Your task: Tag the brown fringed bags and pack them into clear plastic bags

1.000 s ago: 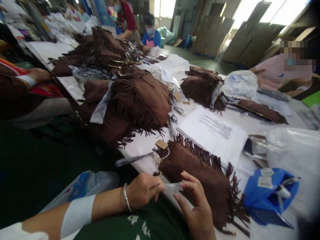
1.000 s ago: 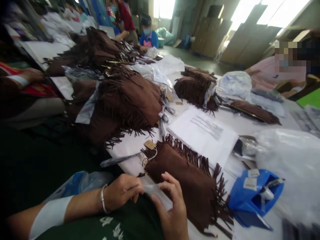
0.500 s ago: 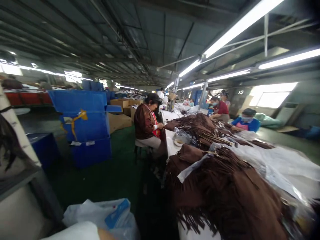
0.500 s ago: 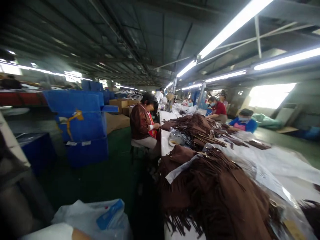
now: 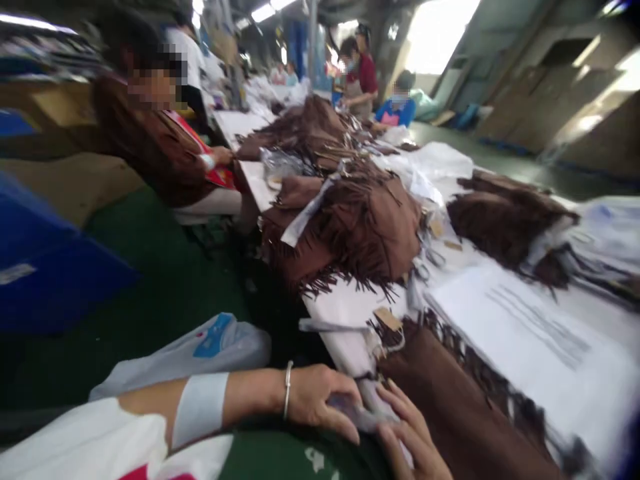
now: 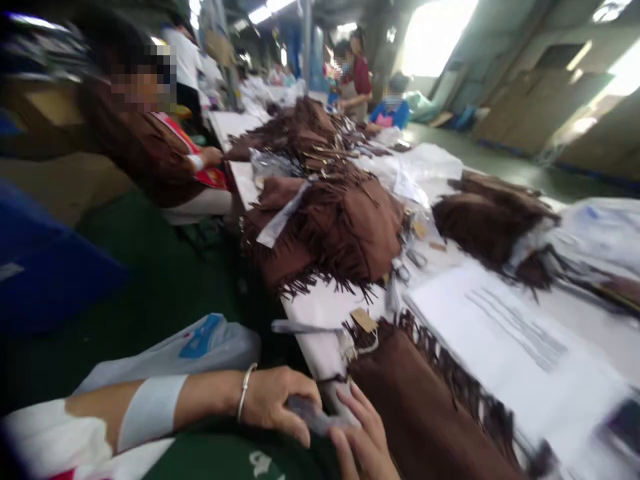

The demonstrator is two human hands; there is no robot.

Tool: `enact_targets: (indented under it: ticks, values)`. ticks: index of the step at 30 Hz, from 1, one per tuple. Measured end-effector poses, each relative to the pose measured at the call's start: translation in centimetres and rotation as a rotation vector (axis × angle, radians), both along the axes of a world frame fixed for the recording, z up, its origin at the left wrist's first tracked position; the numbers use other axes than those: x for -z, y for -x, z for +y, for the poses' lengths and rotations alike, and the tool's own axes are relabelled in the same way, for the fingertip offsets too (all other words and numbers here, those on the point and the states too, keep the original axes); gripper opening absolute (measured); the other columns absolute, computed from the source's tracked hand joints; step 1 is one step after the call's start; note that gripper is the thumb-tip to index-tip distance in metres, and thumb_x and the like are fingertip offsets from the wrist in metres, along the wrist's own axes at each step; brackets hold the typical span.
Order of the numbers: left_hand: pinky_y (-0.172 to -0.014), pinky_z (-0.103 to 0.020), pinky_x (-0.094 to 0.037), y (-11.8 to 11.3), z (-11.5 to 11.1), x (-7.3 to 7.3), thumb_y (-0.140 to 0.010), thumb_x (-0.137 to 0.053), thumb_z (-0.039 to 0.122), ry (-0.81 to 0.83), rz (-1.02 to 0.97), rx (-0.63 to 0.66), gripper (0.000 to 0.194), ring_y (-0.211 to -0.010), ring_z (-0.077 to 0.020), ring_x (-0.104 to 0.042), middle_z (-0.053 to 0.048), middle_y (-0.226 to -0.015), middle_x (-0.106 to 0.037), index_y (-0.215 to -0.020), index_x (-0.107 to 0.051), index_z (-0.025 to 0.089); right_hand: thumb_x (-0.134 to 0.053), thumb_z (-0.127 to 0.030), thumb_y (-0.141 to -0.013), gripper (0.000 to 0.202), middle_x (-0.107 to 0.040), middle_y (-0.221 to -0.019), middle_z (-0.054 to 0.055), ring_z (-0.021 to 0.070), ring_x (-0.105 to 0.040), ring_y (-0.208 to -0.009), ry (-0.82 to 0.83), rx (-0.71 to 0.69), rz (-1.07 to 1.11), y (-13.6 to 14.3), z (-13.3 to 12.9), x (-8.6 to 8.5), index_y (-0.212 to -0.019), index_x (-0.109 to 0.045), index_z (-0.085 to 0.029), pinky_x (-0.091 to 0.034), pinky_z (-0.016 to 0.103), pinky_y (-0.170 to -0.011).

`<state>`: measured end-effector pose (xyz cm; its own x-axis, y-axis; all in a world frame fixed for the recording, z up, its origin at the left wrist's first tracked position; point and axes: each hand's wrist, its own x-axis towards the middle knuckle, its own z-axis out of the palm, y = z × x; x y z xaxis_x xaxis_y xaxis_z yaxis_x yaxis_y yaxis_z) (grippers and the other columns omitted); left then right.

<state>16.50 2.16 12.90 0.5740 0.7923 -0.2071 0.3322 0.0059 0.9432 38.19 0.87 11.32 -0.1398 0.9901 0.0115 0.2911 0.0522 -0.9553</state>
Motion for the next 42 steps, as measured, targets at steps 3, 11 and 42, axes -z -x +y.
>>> enact_targets:
  ticks: [3,11,42]
  values:
    - [-0.063,-0.019,-0.038,0.3,1.0,-0.1,-0.09,-0.051,0.043,-0.08,-0.029,0.092,0.034,-0.065,-0.0096,-0.049,-0.001,-0.068,-0.056,-0.079,-0.061,0.012,-0.055,-0.033,-0.086,0.02,-0.06,-0.117,0.006,0.0261,-0.045,-0.121,-0.027,-0.102,-0.067,-0.4,-1.3,-0.7,-0.074,-0.068,-0.023,-0.033,0.045,-0.106]
    - [-0.071,-0.019,-0.043,5.8,1.6,1.1,-0.094,-0.044,0.041,0.107,-0.004,-0.215,0.036,-0.071,-0.0104,-0.055,-0.002,-0.074,-0.061,-0.088,-0.063,0.011,-0.051,-0.054,-0.088,0.052,-0.058,-0.119,0.01,0.023,-0.059,-0.1,0.81,0.076,0.4,-1.0,-1.4,1.0,-0.127,-0.051,-0.02,-0.049,0.036,-0.086]
    - [-0.093,-0.033,-0.044,4.1,1.4,3.7,-0.094,-0.043,0.017,-0.419,-0.022,0.159,0.026,-0.098,-0.0191,-0.055,-0.014,-0.101,-0.063,-0.11,-0.061,0.007,-0.074,-0.033,-0.075,0.025,-0.056,-0.082,0.002,0.0025,-0.042,-0.058,0.866,0.134,0.934,2.0,2.5,1.6,-0.09,-0.065,-0.014,-0.037,0.009,-0.045]
